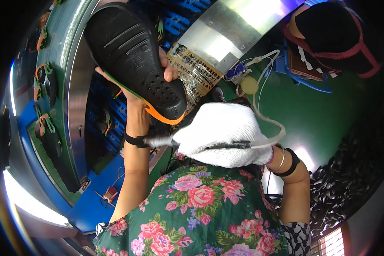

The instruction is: Apply glue to the bottom of shoe soles using a brush on a manufacturing line.

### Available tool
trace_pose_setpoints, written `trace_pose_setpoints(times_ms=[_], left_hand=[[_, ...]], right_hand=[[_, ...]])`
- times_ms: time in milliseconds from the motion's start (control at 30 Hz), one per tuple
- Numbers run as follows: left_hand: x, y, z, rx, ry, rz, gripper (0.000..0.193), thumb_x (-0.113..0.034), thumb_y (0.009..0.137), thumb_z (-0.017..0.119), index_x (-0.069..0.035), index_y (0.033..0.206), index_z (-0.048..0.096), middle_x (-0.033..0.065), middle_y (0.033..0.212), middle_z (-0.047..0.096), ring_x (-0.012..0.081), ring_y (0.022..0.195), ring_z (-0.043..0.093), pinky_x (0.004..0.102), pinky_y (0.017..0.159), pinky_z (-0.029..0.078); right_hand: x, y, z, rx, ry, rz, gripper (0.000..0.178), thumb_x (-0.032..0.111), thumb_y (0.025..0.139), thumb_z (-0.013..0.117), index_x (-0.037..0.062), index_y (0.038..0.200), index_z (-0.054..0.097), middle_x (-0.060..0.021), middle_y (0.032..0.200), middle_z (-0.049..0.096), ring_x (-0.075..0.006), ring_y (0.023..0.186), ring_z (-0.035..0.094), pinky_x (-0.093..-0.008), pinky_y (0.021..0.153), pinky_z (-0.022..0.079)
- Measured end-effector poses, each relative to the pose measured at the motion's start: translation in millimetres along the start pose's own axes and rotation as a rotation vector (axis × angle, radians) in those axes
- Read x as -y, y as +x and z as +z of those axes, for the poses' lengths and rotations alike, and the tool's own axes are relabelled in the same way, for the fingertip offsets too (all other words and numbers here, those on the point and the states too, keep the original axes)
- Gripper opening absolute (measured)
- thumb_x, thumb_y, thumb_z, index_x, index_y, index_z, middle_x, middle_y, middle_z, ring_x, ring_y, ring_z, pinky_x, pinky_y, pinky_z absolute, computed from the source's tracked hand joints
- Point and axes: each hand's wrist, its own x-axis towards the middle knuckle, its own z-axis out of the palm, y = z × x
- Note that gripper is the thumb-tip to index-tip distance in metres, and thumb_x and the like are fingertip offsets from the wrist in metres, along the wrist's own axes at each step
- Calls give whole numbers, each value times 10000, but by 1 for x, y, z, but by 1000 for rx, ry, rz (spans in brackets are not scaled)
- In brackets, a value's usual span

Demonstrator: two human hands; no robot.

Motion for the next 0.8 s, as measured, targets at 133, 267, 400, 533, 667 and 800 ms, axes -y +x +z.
trace_pose_setpoints(times_ms=[133,267,400,533,667,800], left_hand=[[2,-5,8,-161,-62,-15,1319,-1021,677,158,37,1401,472,244,1028,682,323,826,717,439,703,613],[6,-7,-15,-65,2,-201,1245,-972,744,195,37,1414,484,255,1019,702,337,843,735,452,721,628],[7,-10,-11,-77,-30,-253,1177,-939,782,257,39,1390,499,245,1031,704,340,835,736,448,737,627],[5,-14,-19,-121,85,-385,1129,-906,825,239,35,1394,494,224,1043,708,333,838,740,458,745,631],[5,-17,-15,-200,80,-411,1061,-865,870,210,14,1384,509,213,1040,709,312,774,743,408,686,640],[1,-13,-20,-125,187,-483,1062,-859,876,191,14,1395,502,205,1058,709,315,778,743,422,689,643]], right_hand=[[-9,1,1,-39,-429,-107,215,49,753,809,78,963,773,-94,971,750,-234,771,686,-331,635,545],[-17,-3,3,153,-335,-125,233,55,755,804,69,986,771,-86,996,753,-243,773,687,-326,646,547],[-13,4,-9,111,-95,-82,222,62,745,810,67,964,771,-96,982,763,-239,783,694,-337,658,550],[-25,3,-3,205,-346,-180,257,71,734,817,90,986,772,-69,987,758,-236,777,687,-343,660,549],[-24,10,-5,232,-133,-149,232,98,759,798,110,989,771,-54,983,749,-238,770,670,-345,649,543],[-25,12,-6,262,-173,-105,228,66,751,807,105,972,774,-61,968,756,-239,755,675,-341,666,542]])
